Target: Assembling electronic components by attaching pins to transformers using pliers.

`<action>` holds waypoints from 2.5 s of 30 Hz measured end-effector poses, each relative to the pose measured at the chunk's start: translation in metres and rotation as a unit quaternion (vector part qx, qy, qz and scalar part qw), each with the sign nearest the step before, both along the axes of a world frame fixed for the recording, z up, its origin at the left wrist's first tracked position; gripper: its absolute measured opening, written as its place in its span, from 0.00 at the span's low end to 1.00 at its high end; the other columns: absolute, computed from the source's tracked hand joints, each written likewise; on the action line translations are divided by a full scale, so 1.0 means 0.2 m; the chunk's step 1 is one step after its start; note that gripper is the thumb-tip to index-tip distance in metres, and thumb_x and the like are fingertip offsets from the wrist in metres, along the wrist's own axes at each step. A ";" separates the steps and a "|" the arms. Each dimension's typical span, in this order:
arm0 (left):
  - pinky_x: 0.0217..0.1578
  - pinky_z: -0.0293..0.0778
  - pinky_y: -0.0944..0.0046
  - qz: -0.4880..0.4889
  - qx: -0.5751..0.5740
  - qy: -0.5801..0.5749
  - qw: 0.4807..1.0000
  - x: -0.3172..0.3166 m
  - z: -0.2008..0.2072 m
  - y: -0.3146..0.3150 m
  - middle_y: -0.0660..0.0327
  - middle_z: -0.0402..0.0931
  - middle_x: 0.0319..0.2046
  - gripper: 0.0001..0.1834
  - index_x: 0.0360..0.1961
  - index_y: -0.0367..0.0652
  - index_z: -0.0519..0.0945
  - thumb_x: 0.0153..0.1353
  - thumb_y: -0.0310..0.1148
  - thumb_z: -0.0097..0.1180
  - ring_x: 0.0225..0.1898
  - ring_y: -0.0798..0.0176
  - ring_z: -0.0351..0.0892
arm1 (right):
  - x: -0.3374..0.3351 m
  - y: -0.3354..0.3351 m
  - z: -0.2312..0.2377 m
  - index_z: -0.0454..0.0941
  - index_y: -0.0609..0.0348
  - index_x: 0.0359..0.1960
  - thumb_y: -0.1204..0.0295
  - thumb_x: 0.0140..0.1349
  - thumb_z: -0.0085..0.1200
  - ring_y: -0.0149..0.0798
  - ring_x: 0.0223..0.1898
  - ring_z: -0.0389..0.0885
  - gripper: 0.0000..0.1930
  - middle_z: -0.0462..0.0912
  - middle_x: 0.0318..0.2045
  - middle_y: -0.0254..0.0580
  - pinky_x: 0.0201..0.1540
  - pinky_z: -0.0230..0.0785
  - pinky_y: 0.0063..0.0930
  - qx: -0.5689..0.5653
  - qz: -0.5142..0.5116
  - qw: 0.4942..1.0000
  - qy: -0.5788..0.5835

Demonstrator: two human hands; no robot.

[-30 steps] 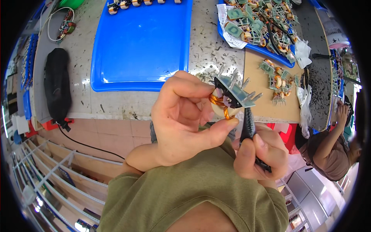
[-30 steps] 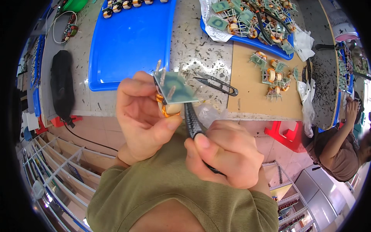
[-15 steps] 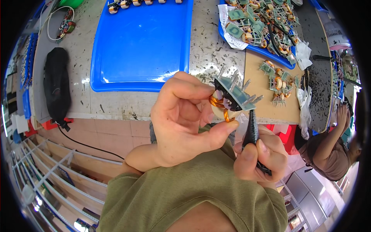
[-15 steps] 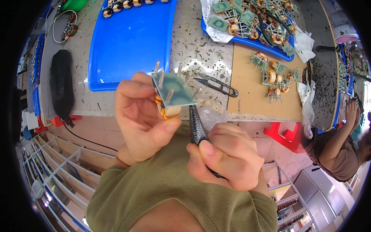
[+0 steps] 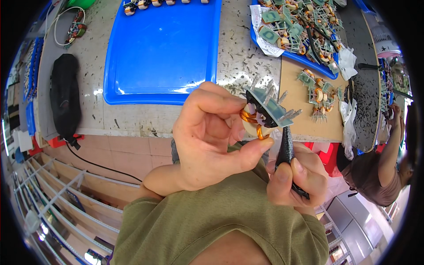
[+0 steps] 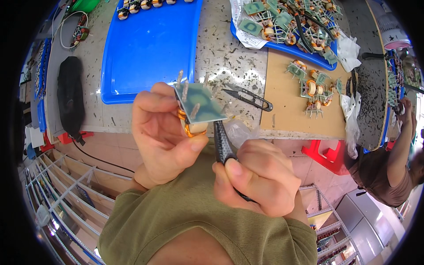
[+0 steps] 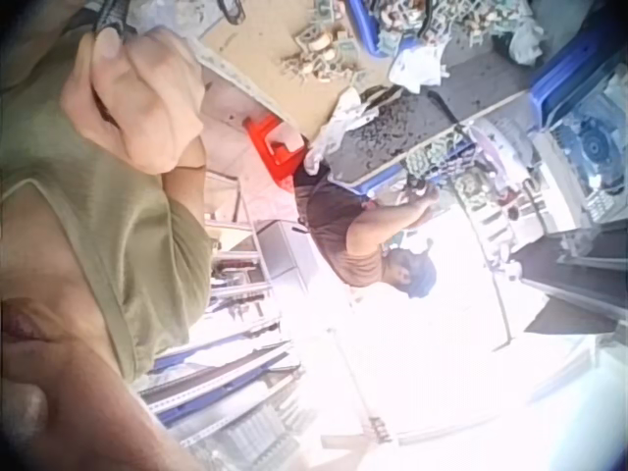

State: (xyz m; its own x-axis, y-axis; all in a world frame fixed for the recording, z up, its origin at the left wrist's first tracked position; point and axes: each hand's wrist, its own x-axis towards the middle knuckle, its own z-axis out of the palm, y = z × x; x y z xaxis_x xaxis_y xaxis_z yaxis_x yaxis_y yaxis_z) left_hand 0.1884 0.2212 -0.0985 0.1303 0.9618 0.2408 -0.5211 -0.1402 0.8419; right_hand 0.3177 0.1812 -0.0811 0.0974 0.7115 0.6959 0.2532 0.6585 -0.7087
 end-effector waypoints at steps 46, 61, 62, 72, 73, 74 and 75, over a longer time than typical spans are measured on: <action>0.16 0.54 0.82 -0.239 -0.356 -0.078 0.900 -0.02 0.08 0.00 0.55 0.73 0.32 0.32 0.46 0.35 0.66 0.43 0.44 0.59 0.16 0.79 0.56 | 0.02 0.02 0.00 0.68 0.69 0.32 0.86 0.36 0.59 0.31 0.10 0.66 0.18 0.71 0.19 0.43 0.09 0.53 0.20 0.040 0.051 0.997 -0.041; 0.16 0.55 0.83 -0.247 -0.360 -0.074 0.897 -0.01 0.07 0.00 0.55 0.74 0.30 0.30 0.44 0.38 0.67 0.43 0.47 0.59 0.16 0.81 0.57 | 0.00 0.02 0.01 0.69 0.70 0.31 0.85 0.36 0.59 0.31 0.10 0.65 0.17 0.70 0.17 0.42 0.09 0.53 0.19 0.044 0.027 0.999 -0.009; 0.16 0.55 0.83 -0.247 -0.359 -0.074 0.897 -0.01 0.07 0.00 0.55 0.74 0.30 0.30 0.44 0.38 0.67 0.43 0.47 0.59 0.16 0.81 0.57 | 0.01 0.01 0.01 0.69 0.69 0.30 0.85 0.36 0.60 0.31 0.10 0.65 0.17 0.70 0.17 0.42 0.10 0.54 0.20 0.042 0.031 0.999 -0.013; 0.16 0.53 0.83 -0.260 -0.355 -0.072 0.895 -0.01 0.06 0.00 0.57 0.75 0.30 0.30 0.44 0.39 0.68 0.43 0.47 0.58 0.16 0.81 0.58 | 0.02 0.01 0.01 0.69 0.70 0.30 0.85 0.36 0.60 0.31 0.10 0.66 0.16 0.70 0.18 0.42 0.09 0.55 0.20 0.035 0.042 0.998 -0.015; 0.16 0.53 0.83 -0.263 -0.354 -0.076 0.894 -0.01 0.06 0.00 0.57 0.75 0.30 0.30 0.44 0.39 0.68 0.43 0.47 0.58 0.16 0.81 0.58 | 0.02 0.02 0.01 0.68 0.70 0.30 0.85 0.36 0.60 0.31 0.10 0.66 0.16 0.70 0.18 0.42 0.09 0.55 0.20 0.036 0.044 0.998 -0.015; 0.16 0.53 0.83 -0.262 -0.355 -0.076 0.894 -0.02 0.06 0.01 0.57 0.75 0.30 0.30 0.44 0.39 0.68 0.43 0.47 0.58 0.16 0.81 0.58 | 0.01 0.02 0.01 0.68 0.70 0.30 0.86 0.36 0.59 0.31 0.10 0.65 0.16 0.69 0.18 0.42 0.09 0.55 0.20 0.036 0.034 0.998 -0.025; 0.16 0.53 0.83 -0.261 -0.357 -0.076 0.894 -0.02 0.06 0.01 0.57 0.75 0.30 0.30 0.44 0.39 0.68 0.43 0.47 0.58 0.17 0.81 0.58 | 0.01 0.02 0.01 0.68 0.70 0.30 0.86 0.36 0.59 0.31 0.10 0.65 0.16 0.69 0.18 0.42 0.09 0.55 0.20 0.036 0.029 0.999 -0.029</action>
